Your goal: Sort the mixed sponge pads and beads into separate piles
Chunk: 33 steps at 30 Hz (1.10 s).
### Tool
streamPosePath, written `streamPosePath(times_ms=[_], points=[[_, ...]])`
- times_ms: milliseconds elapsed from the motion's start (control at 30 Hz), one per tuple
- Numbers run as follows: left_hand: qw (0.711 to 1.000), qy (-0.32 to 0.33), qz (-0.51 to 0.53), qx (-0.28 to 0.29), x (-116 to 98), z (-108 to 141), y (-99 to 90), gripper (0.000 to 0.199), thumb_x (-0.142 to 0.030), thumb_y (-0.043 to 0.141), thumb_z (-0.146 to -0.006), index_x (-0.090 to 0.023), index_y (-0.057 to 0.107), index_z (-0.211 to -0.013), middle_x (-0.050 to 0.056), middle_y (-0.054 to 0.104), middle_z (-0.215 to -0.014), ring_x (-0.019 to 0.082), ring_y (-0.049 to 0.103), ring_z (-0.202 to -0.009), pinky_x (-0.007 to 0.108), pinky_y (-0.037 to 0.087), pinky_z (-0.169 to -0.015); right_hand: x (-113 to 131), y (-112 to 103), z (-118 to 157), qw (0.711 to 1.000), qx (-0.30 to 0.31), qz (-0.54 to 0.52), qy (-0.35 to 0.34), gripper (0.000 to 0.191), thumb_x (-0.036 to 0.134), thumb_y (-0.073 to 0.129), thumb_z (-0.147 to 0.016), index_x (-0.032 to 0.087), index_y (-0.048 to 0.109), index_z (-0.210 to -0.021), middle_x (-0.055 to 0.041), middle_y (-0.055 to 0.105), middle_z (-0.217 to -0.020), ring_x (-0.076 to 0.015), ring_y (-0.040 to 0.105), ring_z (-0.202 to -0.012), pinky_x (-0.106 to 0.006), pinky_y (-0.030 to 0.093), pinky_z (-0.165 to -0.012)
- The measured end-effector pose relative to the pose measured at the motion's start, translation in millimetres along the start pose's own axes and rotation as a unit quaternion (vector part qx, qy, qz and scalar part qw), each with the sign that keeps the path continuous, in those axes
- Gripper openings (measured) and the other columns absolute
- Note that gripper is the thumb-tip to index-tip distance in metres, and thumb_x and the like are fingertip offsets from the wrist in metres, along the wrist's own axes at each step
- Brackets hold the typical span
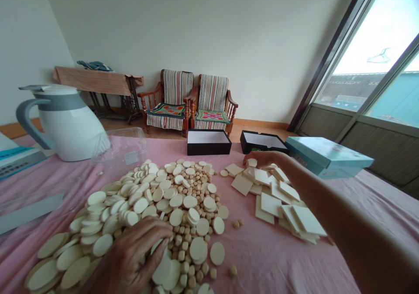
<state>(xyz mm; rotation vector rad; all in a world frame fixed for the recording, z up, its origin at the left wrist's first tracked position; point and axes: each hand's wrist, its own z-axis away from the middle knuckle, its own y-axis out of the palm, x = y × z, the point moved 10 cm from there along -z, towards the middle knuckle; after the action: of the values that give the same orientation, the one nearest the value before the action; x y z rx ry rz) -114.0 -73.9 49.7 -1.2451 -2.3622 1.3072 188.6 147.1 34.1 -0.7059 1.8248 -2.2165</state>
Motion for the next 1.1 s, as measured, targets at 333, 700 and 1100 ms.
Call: streamPosePath(times_ms=[333, 700, 1100], points=[[1.0, -0.002, 0.0, 0.001, 0.5, -0.7, 0.1, 0.014, -0.02, 0.05, -0.09, -0.024, 0.063, -0.095, -0.001, 0.07, -0.089, 0.011, 0.067, -0.085, 0.015, 0.052, -0.078, -21.3, 15.3, -2.7, 0.999, 0.031, -0.017, 0.034, 0.045, 0.011, 0.059, -0.061, 0.03, 0.073, -0.099, -0.0008, 0.07, -0.105, -0.026, 0.064, -0.096, -0.039, 0.052, -0.085], [1.0, -0.005, 0.009, 0.008, 1.7, -2.1, 3.0, 0.015, -0.021, 0.049, -0.091, -0.022, 0.064, -0.094, 0.001, 0.069, -0.09, 0.013, 0.067, -0.085, 0.017, 0.053, -0.078, -22.4, -15.0, 41.3, 0.997, -0.045, -0.043, 0.05, 0.04, 0.029, 0.06, -0.078, 0.018, 0.063, -0.116, -0.0112, 0.067, -0.112, -0.0265, 0.063, -0.102, -0.038, 0.051, -0.088], [1.0, -0.014, 0.024, 0.012, 4.2, -3.1, 5.9, 0.017, -0.025, 0.049, -0.091, -0.021, 0.065, -0.09, 0.003, 0.07, -0.087, 0.014, 0.067, -0.082, 0.02, 0.053, -0.074, 5.1, 14.3, 85.8, 0.991, -0.089, 0.061, 0.084, 0.055, 0.033, 0.064, -0.073, 0.016, 0.055, -0.124, -0.0166, 0.057, -0.123, -0.0319, 0.052, -0.114, -0.045, 0.04, -0.098]])
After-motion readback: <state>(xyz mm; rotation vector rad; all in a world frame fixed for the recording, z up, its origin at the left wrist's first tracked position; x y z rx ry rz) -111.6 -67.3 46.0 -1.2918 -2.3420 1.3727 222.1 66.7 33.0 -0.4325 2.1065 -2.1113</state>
